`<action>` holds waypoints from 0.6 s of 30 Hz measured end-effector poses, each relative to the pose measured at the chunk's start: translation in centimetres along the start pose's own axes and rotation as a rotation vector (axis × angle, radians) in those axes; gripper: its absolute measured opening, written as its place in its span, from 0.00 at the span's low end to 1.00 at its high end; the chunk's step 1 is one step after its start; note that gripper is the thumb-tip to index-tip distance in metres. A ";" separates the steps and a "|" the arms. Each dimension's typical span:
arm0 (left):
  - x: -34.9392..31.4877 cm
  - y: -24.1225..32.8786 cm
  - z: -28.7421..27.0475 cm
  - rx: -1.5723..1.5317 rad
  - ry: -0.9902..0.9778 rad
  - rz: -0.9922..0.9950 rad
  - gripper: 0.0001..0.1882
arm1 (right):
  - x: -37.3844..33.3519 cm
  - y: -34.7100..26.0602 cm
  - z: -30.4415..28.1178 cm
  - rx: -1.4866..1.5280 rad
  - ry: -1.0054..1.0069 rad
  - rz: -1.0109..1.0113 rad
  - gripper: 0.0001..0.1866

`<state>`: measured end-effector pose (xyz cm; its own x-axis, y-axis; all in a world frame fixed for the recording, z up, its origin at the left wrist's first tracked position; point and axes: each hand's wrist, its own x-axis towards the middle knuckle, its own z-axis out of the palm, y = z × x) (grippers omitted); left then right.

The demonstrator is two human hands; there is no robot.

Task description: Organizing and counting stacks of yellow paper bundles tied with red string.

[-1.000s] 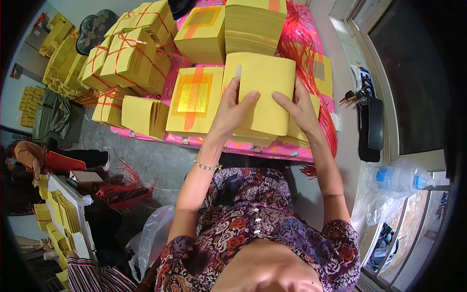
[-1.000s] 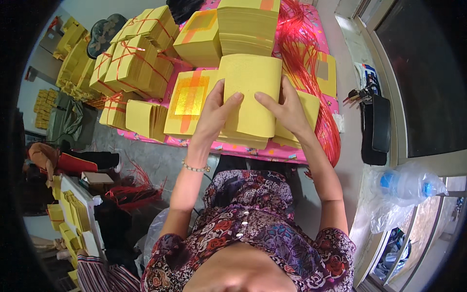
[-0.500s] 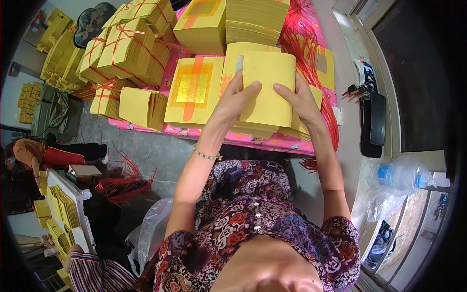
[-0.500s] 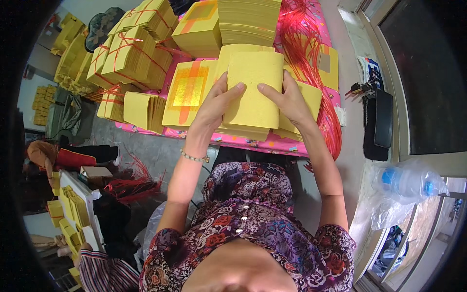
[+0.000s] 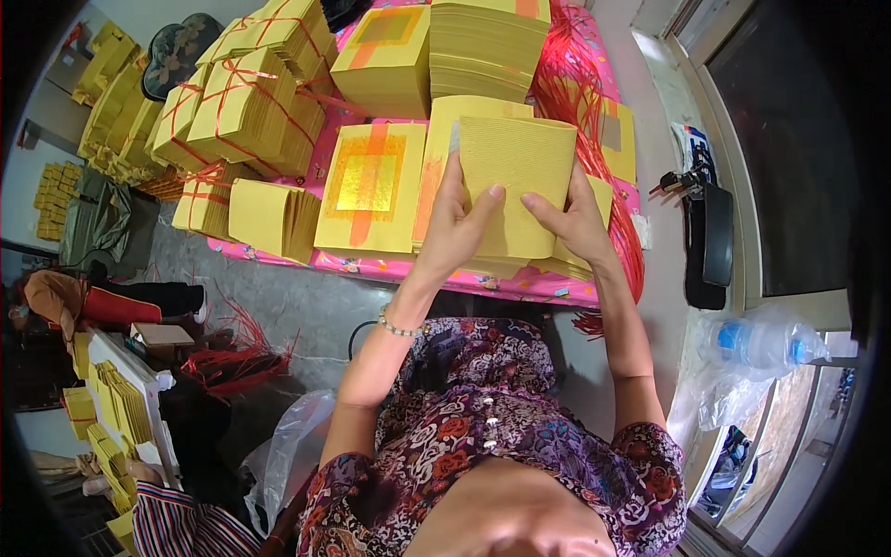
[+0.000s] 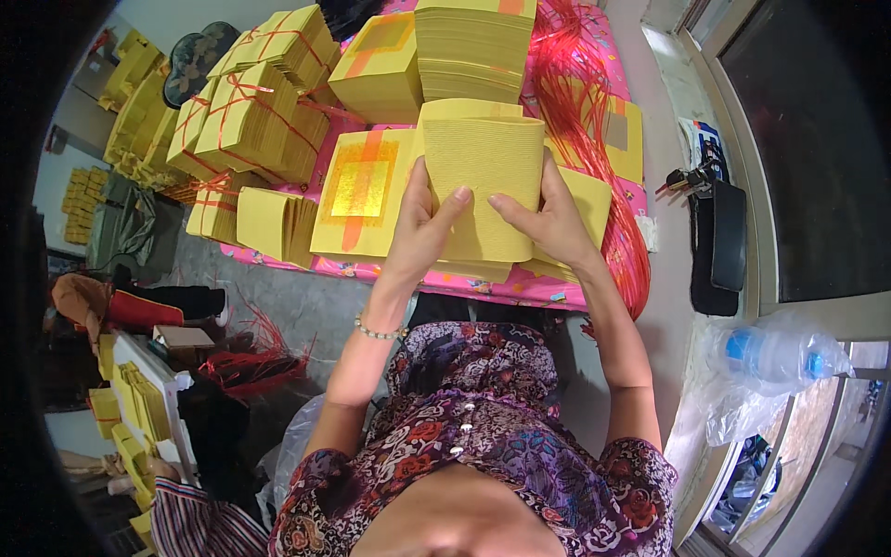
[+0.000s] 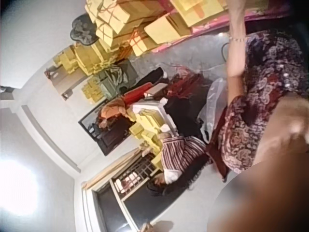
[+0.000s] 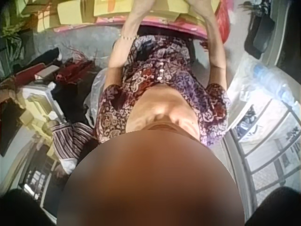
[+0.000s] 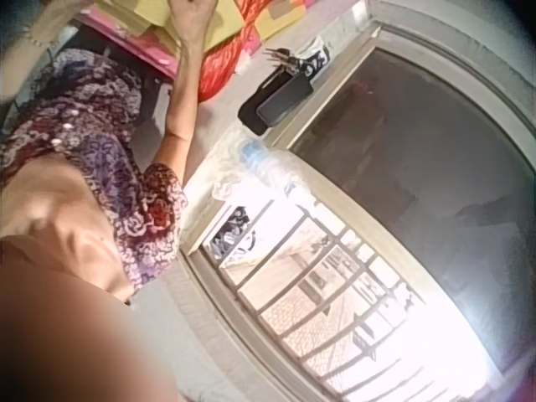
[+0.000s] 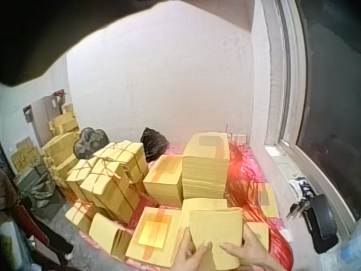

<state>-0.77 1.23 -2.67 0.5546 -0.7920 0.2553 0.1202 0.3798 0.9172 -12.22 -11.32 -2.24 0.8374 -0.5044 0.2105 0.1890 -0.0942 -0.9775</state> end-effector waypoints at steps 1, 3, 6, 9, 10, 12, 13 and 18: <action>0.0 0.0 0.1 0.034 -0.009 0.025 0.30 | 0.0 0.0 -0.1 -0.001 0.001 -0.001 0.36; -0.2 0.0 0.2 0.068 -0.018 0.050 0.30 | -0.1 0.0 -0.2 0.012 -0.014 0.004 0.36; -0.5 -0.2 0.3 0.072 -0.025 0.040 0.29 | -0.3 0.0 -0.4 0.023 -0.022 0.023 0.36; -0.7 -0.3 0.3 0.076 -0.008 0.063 0.28 | -0.5 0.1 -0.5 0.022 -0.011 0.032 0.33; -0.7 -0.3 0.3 0.055 -0.012 0.065 0.28 | -0.6 0.1 -0.6 0.021 -0.008 0.032 0.33; -0.7 -0.2 0.4 0.033 -0.020 0.066 0.28 | -0.7 0.1 -0.9 -0.055 -0.030 0.026 0.25; -0.8 0.0 0.6 0.019 -0.005 0.049 0.27 | -0.7 0.0 -0.9 -0.056 -0.025 0.026 0.25; -0.9 0.5 0.6 0.011 0.021 -0.014 0.25 | -0.4 -0.2 0.2 0.029 0.166 0.063 0.15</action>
<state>-1.72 1.80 -2.29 0.5705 -0.7866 0.2362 0.1190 0.3638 0.9238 -12.54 -10.95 -2.09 0.7523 -0.6437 0.1405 0.1551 -0.0342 -0.9873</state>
